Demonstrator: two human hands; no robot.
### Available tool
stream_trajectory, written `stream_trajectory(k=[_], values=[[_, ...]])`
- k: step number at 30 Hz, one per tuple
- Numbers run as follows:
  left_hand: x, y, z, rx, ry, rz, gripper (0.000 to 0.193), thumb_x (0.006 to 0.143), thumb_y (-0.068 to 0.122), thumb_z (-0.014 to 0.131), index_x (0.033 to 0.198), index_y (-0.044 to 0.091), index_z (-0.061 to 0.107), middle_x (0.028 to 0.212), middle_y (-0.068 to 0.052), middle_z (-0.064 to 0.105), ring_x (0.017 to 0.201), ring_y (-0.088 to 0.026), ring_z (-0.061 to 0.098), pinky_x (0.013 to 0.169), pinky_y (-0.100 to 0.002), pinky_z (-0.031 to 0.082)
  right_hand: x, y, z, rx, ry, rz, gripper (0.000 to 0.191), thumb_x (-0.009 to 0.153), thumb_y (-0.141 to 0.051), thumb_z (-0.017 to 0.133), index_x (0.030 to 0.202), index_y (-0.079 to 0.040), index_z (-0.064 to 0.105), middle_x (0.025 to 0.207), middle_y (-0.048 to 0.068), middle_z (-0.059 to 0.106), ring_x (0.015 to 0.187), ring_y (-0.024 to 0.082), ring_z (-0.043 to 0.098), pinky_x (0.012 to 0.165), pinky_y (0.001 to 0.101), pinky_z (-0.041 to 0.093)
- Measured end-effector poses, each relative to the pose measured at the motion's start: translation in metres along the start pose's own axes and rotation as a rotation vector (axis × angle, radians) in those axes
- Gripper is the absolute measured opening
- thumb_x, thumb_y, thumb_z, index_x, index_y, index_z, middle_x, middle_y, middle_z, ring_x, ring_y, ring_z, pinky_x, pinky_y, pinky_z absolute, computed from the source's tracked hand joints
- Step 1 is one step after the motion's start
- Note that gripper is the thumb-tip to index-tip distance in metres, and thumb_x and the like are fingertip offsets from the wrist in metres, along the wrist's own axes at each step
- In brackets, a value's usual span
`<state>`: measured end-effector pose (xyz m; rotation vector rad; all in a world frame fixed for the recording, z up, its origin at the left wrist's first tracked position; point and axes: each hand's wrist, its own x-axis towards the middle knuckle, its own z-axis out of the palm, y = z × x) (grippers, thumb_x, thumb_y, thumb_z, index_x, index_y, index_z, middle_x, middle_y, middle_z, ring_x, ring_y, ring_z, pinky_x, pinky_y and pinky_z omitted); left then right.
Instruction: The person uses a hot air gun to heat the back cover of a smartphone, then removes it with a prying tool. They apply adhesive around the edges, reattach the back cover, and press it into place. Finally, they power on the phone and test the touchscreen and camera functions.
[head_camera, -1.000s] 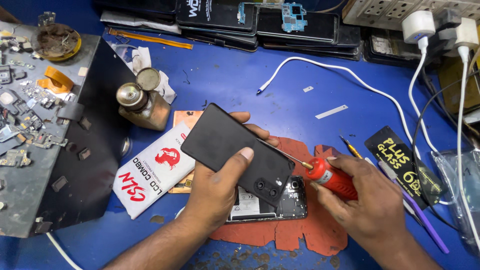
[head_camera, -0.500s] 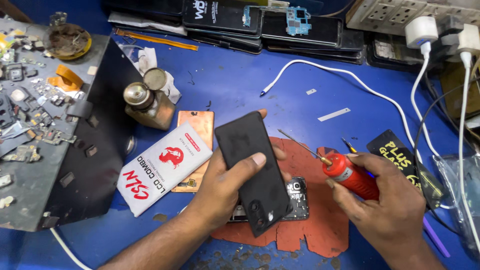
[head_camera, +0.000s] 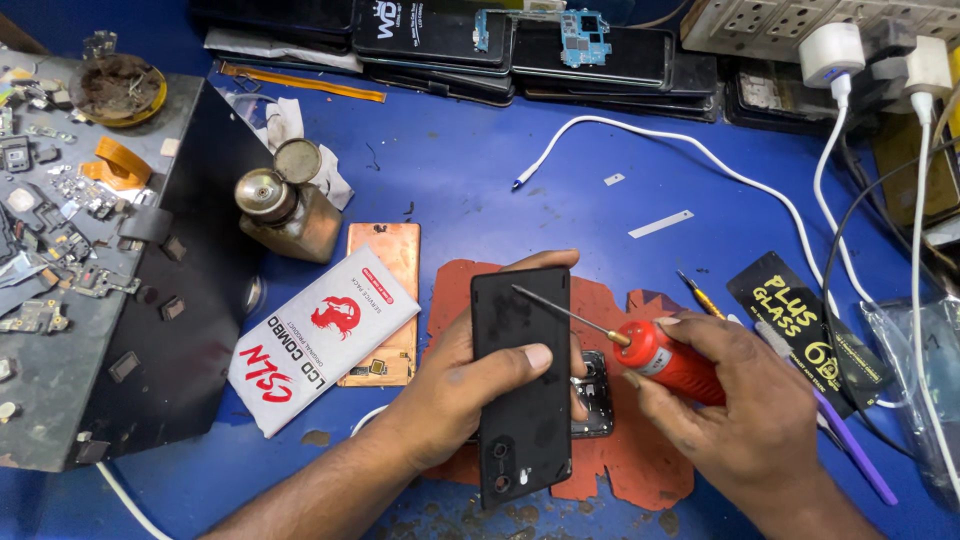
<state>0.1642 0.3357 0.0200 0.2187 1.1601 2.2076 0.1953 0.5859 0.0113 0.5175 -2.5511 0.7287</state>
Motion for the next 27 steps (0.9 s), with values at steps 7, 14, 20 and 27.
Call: stream_trajectory(k=[7, 14, 20, 27], values=[[-0.001, 0.001, 0.000, 0.014, -0.001, 0.038, 0.081, 0.091, 0.013, 0.055, 0.166, 0.008, 0.026, 0.104, -0.013, 0.067, 0.088, -0.023, 0.071, 0.081, -0.035, 0.061, -0.001, 0.002, 0.000, -0.036, 0.003, 0.034, 0.053, 0.071, -0.015, 0.089, 0.115, -0.004, 0.061, 0.107, 0.013, 0.073, 0.092, 0.028, 0.074, 0.079, 0.0363, 0.060], [0.000, -0.001, -0.002, -0.018, 0.090, 0.046, 0.078, 0.090, 0.013, 0.058, 0.162, 0.008, 0.030, 0.105, -0.012, 0.068, 0.091, -0.021, 0.071, 0.079, -0.034, 0.062, -0.001, 0.005, -0.007, -0.080, 0.016, 0.144, 0.048, 0.075, -0.016, 0.088, 0.115, -0.005, 0.064, 0.106, 0.014, 0.073, 0.090, 0.026, 0.075, 0.078, 0.0347, 0.061], [0.017, 0.002, -0.032, 0.105, 0.570, 0.254, 0.054, 0.094, 0.011, 0.065, 0.141, 0.000, 0.043, 0.113, -0.017, 0.062, 0.095, -0.023, 0.067, 0.076, -0.036, 0.062, 0.004, 0.011, -0.012, 0.096, 0.012, 0.282, 0.053, 0.079, -0.015, 0.084, 0.123, 0.000, 0.060, 0.111, 0.012, 0.073, 0.099, 0.019, 0.073, 0.088, 0.0303, 0.058], [0.031, -0.004, -0.056, 0.267, 0.710, 0.335, 0.083, 0.088, -0.001, 0.064, 0.153, 0.011, 0.014, 0.129, -0.020, 0.057, 0.117, -0.022, 0.064, 0.096, -0.031, 0.057, 0.005, 0.021, -0.006, 0.528, -0.161, 0.457, 0.054, 0.084, -0.010, 0.077, 0.134, 0.000, 0.058, 0.118, 0.010, 0.072, 0.105, 0.014, 0.069, 0.089, 0.0267, 0.057]])
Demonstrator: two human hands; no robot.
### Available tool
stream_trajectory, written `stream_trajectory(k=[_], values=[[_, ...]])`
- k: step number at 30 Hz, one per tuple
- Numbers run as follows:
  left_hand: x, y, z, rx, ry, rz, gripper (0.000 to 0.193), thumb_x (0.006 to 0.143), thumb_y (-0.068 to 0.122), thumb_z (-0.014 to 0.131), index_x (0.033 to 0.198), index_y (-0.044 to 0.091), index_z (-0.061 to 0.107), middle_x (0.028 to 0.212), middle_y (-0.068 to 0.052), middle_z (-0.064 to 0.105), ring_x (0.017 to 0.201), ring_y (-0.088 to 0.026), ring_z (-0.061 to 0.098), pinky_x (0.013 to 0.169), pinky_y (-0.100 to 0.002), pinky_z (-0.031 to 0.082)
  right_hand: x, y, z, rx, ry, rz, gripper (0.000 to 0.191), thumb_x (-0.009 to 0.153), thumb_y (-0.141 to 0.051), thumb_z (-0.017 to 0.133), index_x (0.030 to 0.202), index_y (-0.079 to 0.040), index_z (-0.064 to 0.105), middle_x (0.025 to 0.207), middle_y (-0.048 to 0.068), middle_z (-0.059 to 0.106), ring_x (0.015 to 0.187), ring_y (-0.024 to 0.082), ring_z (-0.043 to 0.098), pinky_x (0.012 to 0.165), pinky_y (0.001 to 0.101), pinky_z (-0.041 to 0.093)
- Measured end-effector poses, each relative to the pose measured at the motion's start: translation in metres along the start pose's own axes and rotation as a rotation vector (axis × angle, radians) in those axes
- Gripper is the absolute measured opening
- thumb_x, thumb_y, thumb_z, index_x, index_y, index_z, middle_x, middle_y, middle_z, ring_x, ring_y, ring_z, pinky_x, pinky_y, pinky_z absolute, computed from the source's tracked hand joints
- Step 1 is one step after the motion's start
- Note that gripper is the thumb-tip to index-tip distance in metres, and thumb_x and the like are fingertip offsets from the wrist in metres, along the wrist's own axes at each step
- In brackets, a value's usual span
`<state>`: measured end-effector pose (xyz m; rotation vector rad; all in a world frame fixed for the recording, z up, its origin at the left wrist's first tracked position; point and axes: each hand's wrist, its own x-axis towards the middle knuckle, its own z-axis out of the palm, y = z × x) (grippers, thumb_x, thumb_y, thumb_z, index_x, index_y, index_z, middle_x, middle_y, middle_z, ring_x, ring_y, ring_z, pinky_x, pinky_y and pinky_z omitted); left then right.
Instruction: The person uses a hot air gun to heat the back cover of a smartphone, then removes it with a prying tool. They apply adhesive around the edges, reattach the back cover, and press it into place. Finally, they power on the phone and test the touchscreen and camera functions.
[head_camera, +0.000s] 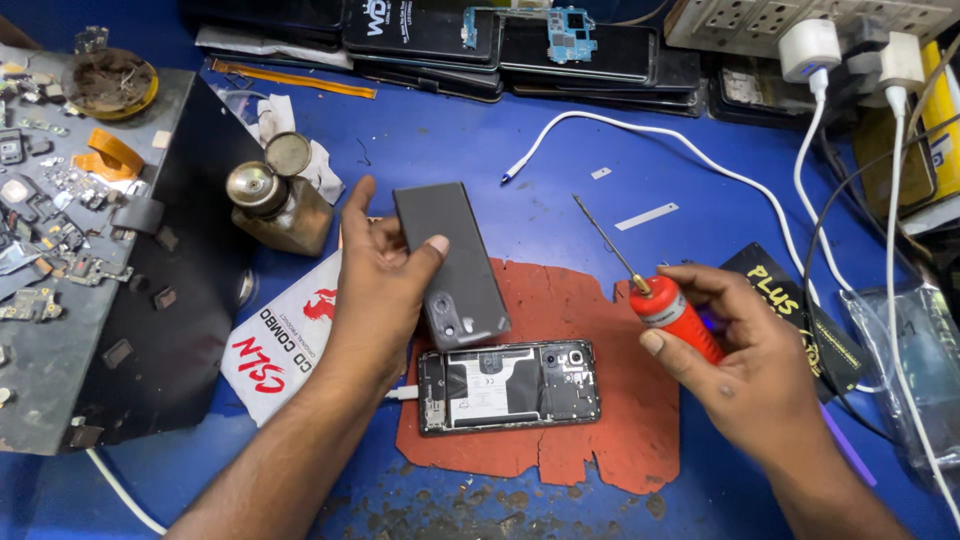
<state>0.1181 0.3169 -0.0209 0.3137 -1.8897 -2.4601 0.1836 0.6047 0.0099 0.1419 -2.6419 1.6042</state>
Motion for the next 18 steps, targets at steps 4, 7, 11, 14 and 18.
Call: stream_trajectory(k=[4, 7, 11, 14, 18], values=[[-0.005, 0.005, -0.002, 0.383, 0.040, 0.165, 0.072, 0.088, -0.003, 0.066, 0.149, 0.006, 0.030, 0.140, -0.018, 0.044, 0.118, -0.021, 0.061, 0.096, -0.032, 0.055, 0.000, 0.009, -0.001, 0.126, -0.095, 0.082, 0.054, 0.086, -0.009, 0.074, 0.137, -0.001, 0.056, 0.121, 0.008, 0.072, 0.107, 0.012, 0.068, 0.089, 0.0254, 0.055], [-0.013, 0.014, 0.000, 0.608, 0.092, 0.221, 0.053, 0.086, -0.001, 0.067, 0.136, 0.005, 0.051, 0.136, -0.020, 0.045, 0.110, -0.023, 0.063, 0.092, -0.033, 0.059, -0.001, 0.014, -0.001, 0.131, -0.151, 0.121, 0.056, 0.087, -0.011, 0.073, 0.140, -0.003, 0.057, 0.119, 0.007, 0.071, 0.102, 0.009, 0.066, 0.085, 0.0238, 0.055], [-0.032, 0.024, 0.008, 0.835, 0.019, 0.750, 0.037, 0.087, -0.006, 0.067, 0.123, 0.003, 0.066, 0.130, -0.013, 0.057, 0.118, -0.030, 0.061, 0.106, -0.041, 0.051, -0.006, 0.011, 0.003, 0.184, -0.290, 0.245, 0.063, 0.095, -0.014, 0.075, 0.155, -0.006, 0.058, 0.119, 0.011, 0.072, 0.089, 0.014, 0.061, 0.077, 0.0287, 0.053], [-0.046, 0.028, 0.014, 0.955, -0.132, 1.002, 0.038, 0.080, -0.005, 0.069, 0.117, 0.002, 0.070, 0.125, -0.015, 0.064, 0.122, -0.037, 0.057, 0.110, -0.049, 0.045, -0.011, 0.005, 0.006, 0.127, -0.381, 0.133, 0.057, 0.088, -0.018, 0.072, 0.141, -0.005, 0.058, 0.122, 0.007, 0.073, 0.108, 0.013, 0.068, 0.092, 0.0286, 0.055], [-0.054, 0.027, 0.020, 0.986, -0.396, 1.261, 0.028, 0.082, 0.010, 0.074, 0.110, 0.005, 0.070, 0.120, -0.010, 0.067, 0.122, -0.034, 0.058, 0.115, -0.065, 0.030, -0.014, -0.003, 0.007, 0.040, -0.466, 0.004, 0.054, 0.088, -0.020, 0.074, 0.137, -0.004, 0.061, 0.123, 0.009, 0.074, 0.110, 0.016, 0.074, 0.095, 0.0315, 0.056]])
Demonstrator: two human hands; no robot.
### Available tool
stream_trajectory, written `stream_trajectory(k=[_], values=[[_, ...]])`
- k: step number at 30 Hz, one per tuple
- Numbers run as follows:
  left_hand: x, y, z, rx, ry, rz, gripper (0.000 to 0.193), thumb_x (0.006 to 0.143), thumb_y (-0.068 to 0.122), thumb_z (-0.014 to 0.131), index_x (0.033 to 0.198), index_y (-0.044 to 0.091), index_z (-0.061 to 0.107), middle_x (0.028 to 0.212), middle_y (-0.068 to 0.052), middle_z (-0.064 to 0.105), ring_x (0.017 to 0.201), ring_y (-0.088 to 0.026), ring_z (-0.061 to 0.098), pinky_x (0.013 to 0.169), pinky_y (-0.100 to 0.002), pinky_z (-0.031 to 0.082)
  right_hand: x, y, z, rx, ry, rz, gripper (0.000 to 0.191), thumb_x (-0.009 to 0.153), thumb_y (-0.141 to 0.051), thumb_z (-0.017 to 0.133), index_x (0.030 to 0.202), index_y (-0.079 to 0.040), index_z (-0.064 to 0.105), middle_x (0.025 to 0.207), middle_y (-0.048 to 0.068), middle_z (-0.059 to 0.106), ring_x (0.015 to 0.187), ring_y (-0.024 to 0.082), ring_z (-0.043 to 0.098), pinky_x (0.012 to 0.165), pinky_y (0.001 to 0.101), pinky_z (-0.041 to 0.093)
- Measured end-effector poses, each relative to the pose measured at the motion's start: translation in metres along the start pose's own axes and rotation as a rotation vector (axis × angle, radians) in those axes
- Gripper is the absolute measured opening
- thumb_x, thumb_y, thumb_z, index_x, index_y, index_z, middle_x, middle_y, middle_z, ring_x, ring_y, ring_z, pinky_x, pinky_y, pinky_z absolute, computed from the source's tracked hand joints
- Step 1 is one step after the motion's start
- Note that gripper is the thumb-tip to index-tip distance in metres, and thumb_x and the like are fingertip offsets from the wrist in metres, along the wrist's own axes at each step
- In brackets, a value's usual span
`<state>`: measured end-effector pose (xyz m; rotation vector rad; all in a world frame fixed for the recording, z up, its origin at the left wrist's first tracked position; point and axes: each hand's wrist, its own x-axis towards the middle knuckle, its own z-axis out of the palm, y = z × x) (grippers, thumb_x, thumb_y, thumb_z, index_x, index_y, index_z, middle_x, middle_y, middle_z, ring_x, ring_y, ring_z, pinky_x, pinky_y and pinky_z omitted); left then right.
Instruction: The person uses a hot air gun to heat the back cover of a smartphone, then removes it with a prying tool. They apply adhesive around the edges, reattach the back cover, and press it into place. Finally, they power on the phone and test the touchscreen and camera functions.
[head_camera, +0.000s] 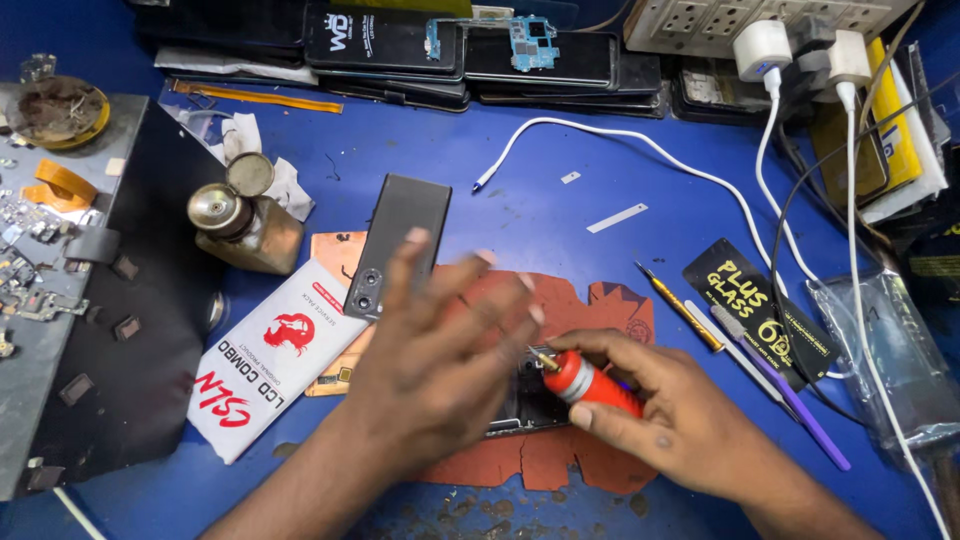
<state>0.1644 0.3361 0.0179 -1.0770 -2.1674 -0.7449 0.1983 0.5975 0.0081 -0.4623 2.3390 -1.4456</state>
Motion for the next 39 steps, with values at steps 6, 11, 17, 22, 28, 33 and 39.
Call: stream_trajectory(k=[6, 11, 17, 22, 28, 33, 39], values=[[0.002, 0.005, 0.001, -0.051, -0.221, 0.076, 0.016, 0.080, 0.021, 0.070, 0.086, 0.007, 0.065, 0.088, -0.008, 0.061, 0.103, -0.032, 0.065, 0.117, -0.069, 0.031, -0.006, -0.011, 0.000, 0.204, -0.144, 0.150, 0.052, 0.090, -0.021, 0.072, 0.137, -0.003, 0.059, 0.115, 0.009, 0.070, 0.099, 0.016, 0.070, 0.083, 0.0301, 0.058], [0.002, -0.004, -0.014, -0.008, -0.182, 0.054, 0.011, 0.079, 0.014, 0.069, 0.087, 0.008, 0.066, 0.085, -0.006, 0.060, 0.098, -0.028, 0.064, 0.116, -0.066, 0.036, -0.014, -0.019, -0.004, 0.359, -0.228, 0.284, 0.047, 0.090, -0.023, 0.070, 0.131, -0.004, 0.059, 0.088, 0.005, 0.064, 0.068, 0.010, 0.061, 0.055, 0.0261, 0.053], [0.004, 0.005, -0.006, -0.032, -0.181, 0.095, 0.015, 0.086, 0.015, 0.066, 0.098, 0.006, 0.069, 0.091, -0.006, 0.063, 0.104, -0.026, 0.064, 0.116, -0.063, 0.038, -0.013, -0.016, -0.001, 0.445, -0.217, 0.278, 0.046, 0.092, -0.021, 0.070, 0.132, -0.003, 0.057, 0.088, 0.004, 0.061, 0.067, 0.011, 0.060, 0.055, 0.0272, 0.053], [0.001, 0.008, -0.005, -0.036, -0.200, 0.108, 0.016, 0.090, 0.018, 0.066, 0.100, 0.007, 0.069, 0.091, -0.004, 0.062, 0.104, -0.024, 0.064, 0.117, -0.063, 0.039, -0.014, -0.016, 0.001, 0.426, -0.242, 0.286, 0.046, 0.094, -0.023, 0.067, 0.136, -0.006, 0.059, 0.086, 0.004, 0.062, 0.067, 0.010, 0.062, 0.057, 0.0271, 0.054], [0.006, 0.002, -0.015, 0.050, -0.189, 0.113, 0.017, 0.080, 0.022, 0.070, 0.090, 0.009, 0.067, 0.084, -0.005, 0.059, 0.098, -0.027, 0.064, 0.112, -0.063, 0.041, -0.016, -0.017, -0.004, 0.350, -0.278, 0.255, 0.040, 0.094, -0.024, 0.065, 0.129, -0.005, 0.060, 0.092, 0.004, 0.063, 0.068, 0.011, 0.063, 0.058, 0.0271, 0.056], [0.010, 0.003, -0.024, 0.064, -0.154, 0.103, 0.020, 0.075, 0.024, 0.075, 0.083, 0.008, 0.066, 0.079, -0.004, 0.057, 0.094, -0.026, 0.063, 0.110, -0.062, 0.044, -0.018, -0.018, -0.007, 0.307, -0.317, 0.228, 0.046, 0.093, -0.035, 0.065, 0.129, -0.007, 0.059, 0.092, 0.004, 0.065, 0.067, 0.011, 0.067, 0.059, 0.0269, 0.058], [0.012, 0.009, -0.034, 0.085, -0.117, 0.127, 0.014, 0.077, 0.018, 0.074, 0.075, 0.008, 0.064, 0.075, -0.002, 0.055, 0.086, -0.022, 0.062, 0.108, -0.061, 0.047, -0.021, -0.024, -0.008, 0.311, -0.374, 0.190, 0.059, 0.095, -0.048, 0.064, 0.135, -0.005, 0.061, 0.096, 0.007, 0.065, 0.078, 0.016, 0.063, 0.068, 0.0309, 0.056]])
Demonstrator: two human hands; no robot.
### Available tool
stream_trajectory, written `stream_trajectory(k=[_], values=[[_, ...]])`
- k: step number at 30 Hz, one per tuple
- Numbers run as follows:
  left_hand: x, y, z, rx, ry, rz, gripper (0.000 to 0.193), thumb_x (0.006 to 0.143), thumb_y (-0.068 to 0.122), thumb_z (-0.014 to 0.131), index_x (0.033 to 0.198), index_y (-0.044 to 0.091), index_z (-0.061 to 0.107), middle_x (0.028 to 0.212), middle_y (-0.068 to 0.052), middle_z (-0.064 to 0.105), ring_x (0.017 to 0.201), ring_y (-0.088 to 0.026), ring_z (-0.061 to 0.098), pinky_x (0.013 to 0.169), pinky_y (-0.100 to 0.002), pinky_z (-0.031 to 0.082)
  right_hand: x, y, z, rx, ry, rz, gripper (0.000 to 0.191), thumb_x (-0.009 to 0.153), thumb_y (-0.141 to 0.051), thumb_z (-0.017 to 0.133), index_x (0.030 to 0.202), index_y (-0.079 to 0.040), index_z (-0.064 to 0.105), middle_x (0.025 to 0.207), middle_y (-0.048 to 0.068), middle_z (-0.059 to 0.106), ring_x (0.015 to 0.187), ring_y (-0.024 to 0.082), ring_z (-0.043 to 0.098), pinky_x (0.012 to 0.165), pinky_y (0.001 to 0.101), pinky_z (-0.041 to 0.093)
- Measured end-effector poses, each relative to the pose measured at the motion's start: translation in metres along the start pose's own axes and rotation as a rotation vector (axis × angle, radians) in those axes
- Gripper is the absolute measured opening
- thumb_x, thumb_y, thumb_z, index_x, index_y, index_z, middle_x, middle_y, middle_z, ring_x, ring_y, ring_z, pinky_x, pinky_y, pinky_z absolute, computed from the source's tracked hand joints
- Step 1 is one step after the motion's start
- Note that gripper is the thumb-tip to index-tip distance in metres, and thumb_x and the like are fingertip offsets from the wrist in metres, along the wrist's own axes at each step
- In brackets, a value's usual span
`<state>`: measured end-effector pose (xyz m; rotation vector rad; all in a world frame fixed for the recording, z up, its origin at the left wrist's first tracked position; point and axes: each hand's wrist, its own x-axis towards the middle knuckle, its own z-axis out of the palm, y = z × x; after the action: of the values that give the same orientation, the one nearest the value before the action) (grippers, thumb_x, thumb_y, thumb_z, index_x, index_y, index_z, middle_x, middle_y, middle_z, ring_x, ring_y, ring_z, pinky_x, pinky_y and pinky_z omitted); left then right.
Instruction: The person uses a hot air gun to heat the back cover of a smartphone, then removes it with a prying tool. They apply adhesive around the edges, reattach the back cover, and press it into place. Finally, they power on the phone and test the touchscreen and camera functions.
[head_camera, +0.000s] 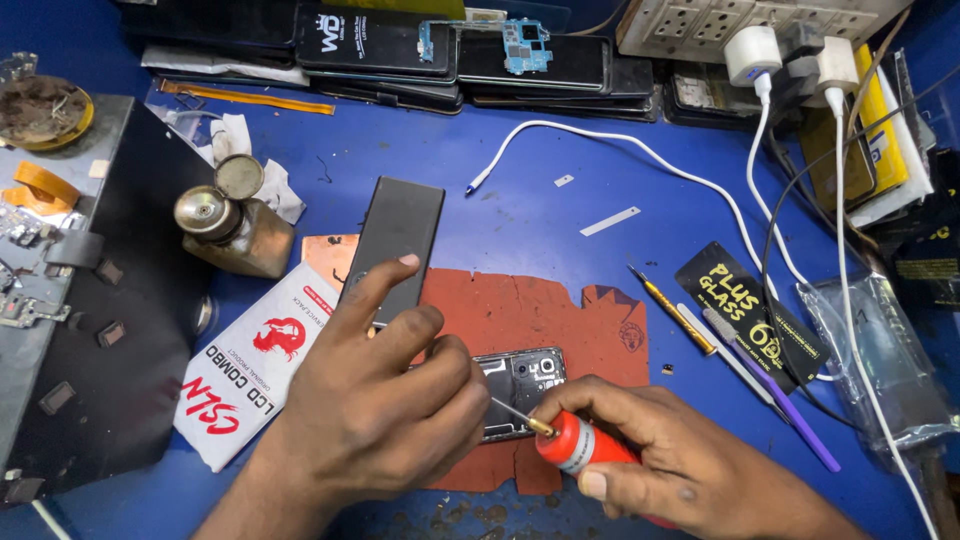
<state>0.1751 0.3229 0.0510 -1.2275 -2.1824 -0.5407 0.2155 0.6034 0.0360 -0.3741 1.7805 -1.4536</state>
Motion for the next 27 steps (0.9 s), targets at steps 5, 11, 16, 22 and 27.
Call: stream_trajectory(k=[5, 11, 16, 22, 27], values=[[0.001, 0.006, -0.006, 0.021, 0.032, 0.021, 0.018, 0.075, 0.021, 0.072, 0.072, 0.006, 0.062, 0.074, -0.004, 0.055, 0.082, -0.021, 0.061, 0.104, -0.059, 0.051, -0.009, -0.007, 0.005, -0.093, 0.048, -0.092, 0.056, 0.096, -0.046, 0.063, 0.131, -0.002, 0.064, 0.115, 0.008, 0.071, 0.111, 0.019, 0.068, 0.095, 0.0357, 0.052], [-0.001, 0.011, -0.012, 0.043, 0.038, 0.026, 0.020, 0.075, 0.023, 0.071, 0.071, 0.006, 0.061, 0.071, -0.005, 0.052, 0.078, -0.021, 0.061, 0.102, -0.057, 0.053, -0.008, -0.013, 0.008, 0.032, 0.001, 0.096, 0.052, 0.087, -0.036, 0.067, 0.127, -0.003, 0.067, 0.101, 0.009, 0.062, 0.090, 0.019, 0.058, 0.080, 0.0326, 0.051], [0.003, 0.015, -0.015, 0.046, 0.046, 0.008, 0.020, 0.074, 0.022, 0.070, 0.069, 0.006, 0.060, 0.070, -0.005, 0.050, 0.077, -0.022, 0.061, 0.102, -0.058, 0.053, -0.011, -0.007, 0.005, -0.006, -0.007, 0.048, 0.049, 0.087, -0.034, 0.067, 0.126, -0.004, 0.066, 0.101, 0.007, 0.067, 0.089, 0.017, 0.060, 0.079, 0.0312, 0.051], [0.004, 0.011, 0.008, -0.300, 0.198, -0.330, 0.023, 0.081, 0.011, 0.064, 0.100, -0.001, 0.063, 0.102, -0.014, 0.067, 0.093, -0.027, 0.065, 0.098, -0.049, 0.054, -0.002, 0.028, 0.004, 0.155, 0.186, -0.122, 0.056, 0.093, -0.018, 0.073, 0.142, -0.004, 0.048, 0.110, 0.013, 0.062, 0.091, 0.022, 0.063, 0.079, 0.0365, 0.053], [-0.004, 0.040, 0.038, -1.054, 0.075, -0.882, 0.035, 0.104, 0.023, 0.055, 0.127, -0.001, 0.065, 0.111, -0.013, 0.076, 0.105, -0.024, 0.073, 0.094, -0.037, 0.057, 0.023, 0.048, 0.018, 0.345, 0.433, -0.354, 0.053, 0.096, -0.010, 0.079, 0.132, 0.001, 0.041, 0.115, 0.022, 0.064, 0.099, 0.026, 0.066, 0.086, 0.0379, 0.057]])
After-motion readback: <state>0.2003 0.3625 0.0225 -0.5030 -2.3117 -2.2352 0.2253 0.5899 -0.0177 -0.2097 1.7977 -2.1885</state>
